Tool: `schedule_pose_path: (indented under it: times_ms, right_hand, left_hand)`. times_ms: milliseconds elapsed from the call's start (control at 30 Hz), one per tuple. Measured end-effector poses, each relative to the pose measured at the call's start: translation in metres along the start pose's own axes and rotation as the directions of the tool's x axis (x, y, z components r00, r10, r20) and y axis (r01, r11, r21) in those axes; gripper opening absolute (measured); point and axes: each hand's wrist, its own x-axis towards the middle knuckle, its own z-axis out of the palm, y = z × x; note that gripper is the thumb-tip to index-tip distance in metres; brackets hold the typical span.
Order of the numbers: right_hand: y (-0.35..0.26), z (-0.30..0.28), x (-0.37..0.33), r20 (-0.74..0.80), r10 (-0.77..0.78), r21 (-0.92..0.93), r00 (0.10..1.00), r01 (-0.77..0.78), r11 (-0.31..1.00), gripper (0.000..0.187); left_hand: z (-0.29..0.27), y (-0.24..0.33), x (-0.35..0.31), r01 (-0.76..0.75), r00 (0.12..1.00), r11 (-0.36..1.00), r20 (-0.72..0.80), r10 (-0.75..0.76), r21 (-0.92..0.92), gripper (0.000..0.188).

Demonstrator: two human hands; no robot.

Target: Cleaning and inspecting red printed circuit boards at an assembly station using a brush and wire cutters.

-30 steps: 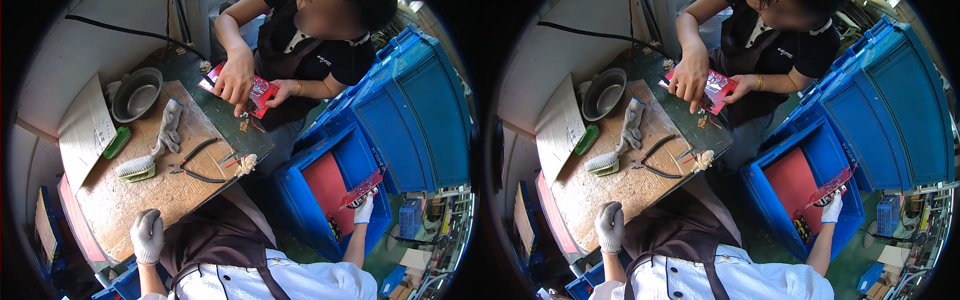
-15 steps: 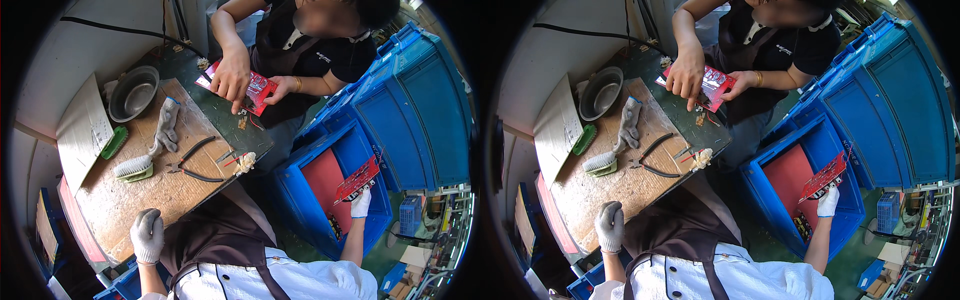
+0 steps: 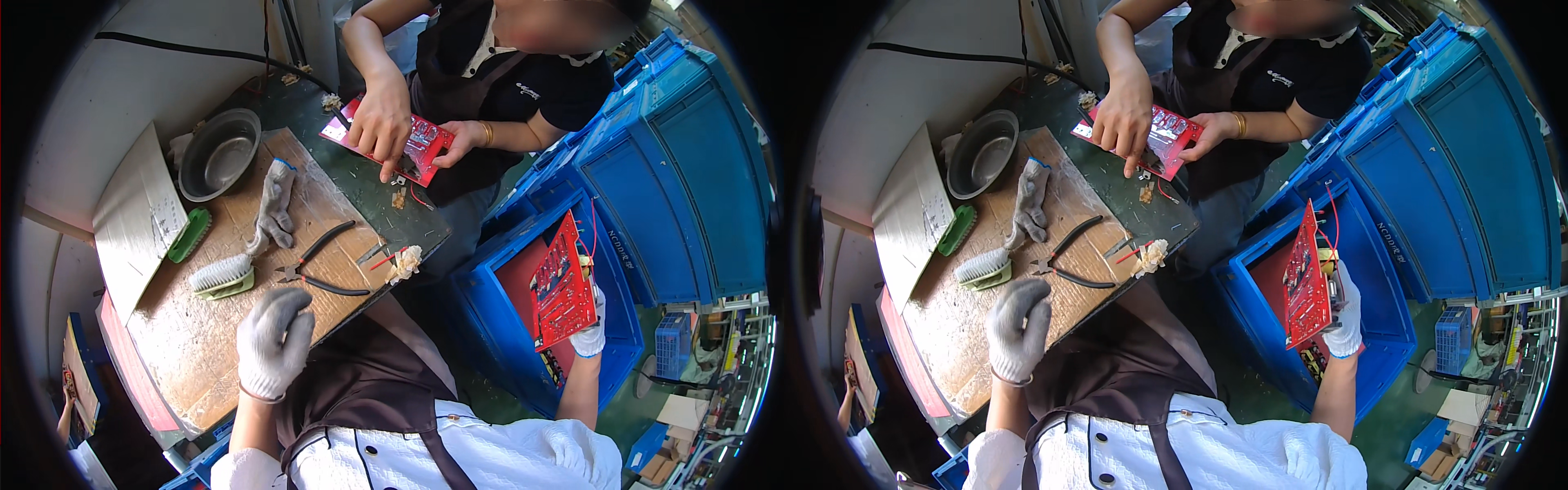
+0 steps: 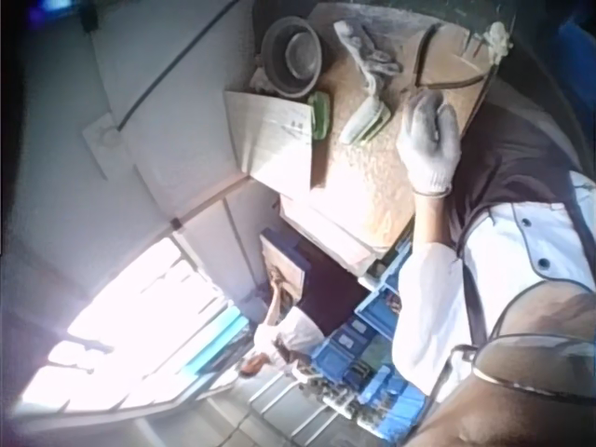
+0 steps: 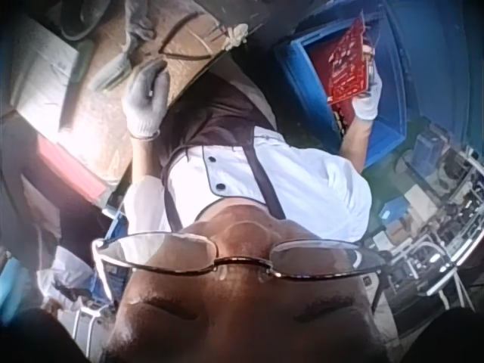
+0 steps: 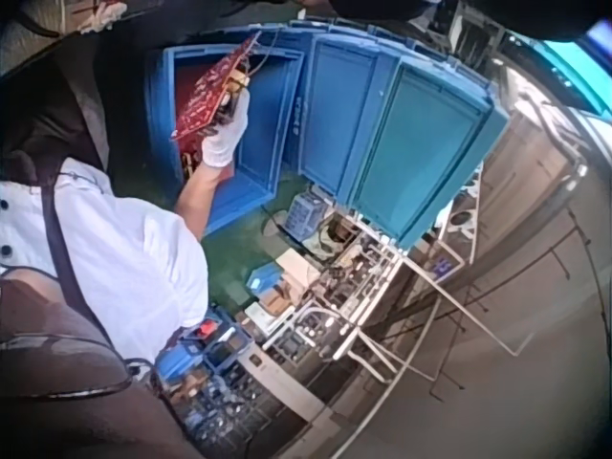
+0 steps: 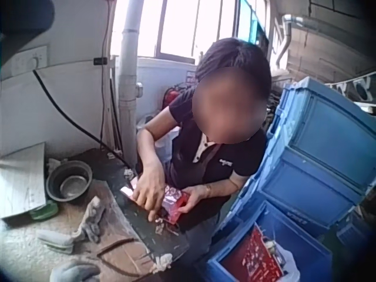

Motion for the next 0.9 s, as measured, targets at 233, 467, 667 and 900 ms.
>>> schedule_pose_path:
  times_ms: [233, 467, 667, 900]
  right_hand:
    - [0.045, -0.014, -0.001, -0.144, 0.007, -0.324, 0.99, -0.054, 0.944, 0.064]
    - [0.118, 0.016, -0.007, -0.206, 0.257, -0.723, 0.944, -0.324, 0.611, 0.068]
    - [0.128, 0.033, 0.01, -0.121, 0.524, -0.782, 0.843, -0.407, 0.473, 0.057]
    - [0.039, 0.051, 0.082, -0.136, 0.081, -0.712, 0.987, -0.154, 0.685, 0.035]
  left_hand:
    - [0.031, -0.007, 0.098, 0.525, 0.817, 0.514, 0.231, -0.528, -0.678, 0.054]
    - [0.079, -0.064, 0.158, 0.331, 0.908, 0.751, -0.023, -0.418, -0.572, 0.053]
    - [0.085, -0.076, 0.19, 0.413, 0.841, 0.659, -0.015, -0.541, -0.629, 0.058]
    - [0.108, -0.101, 0.242, 0.506, 0.766, 0.378, 0.203, -0.609, -0.775, 0.055]
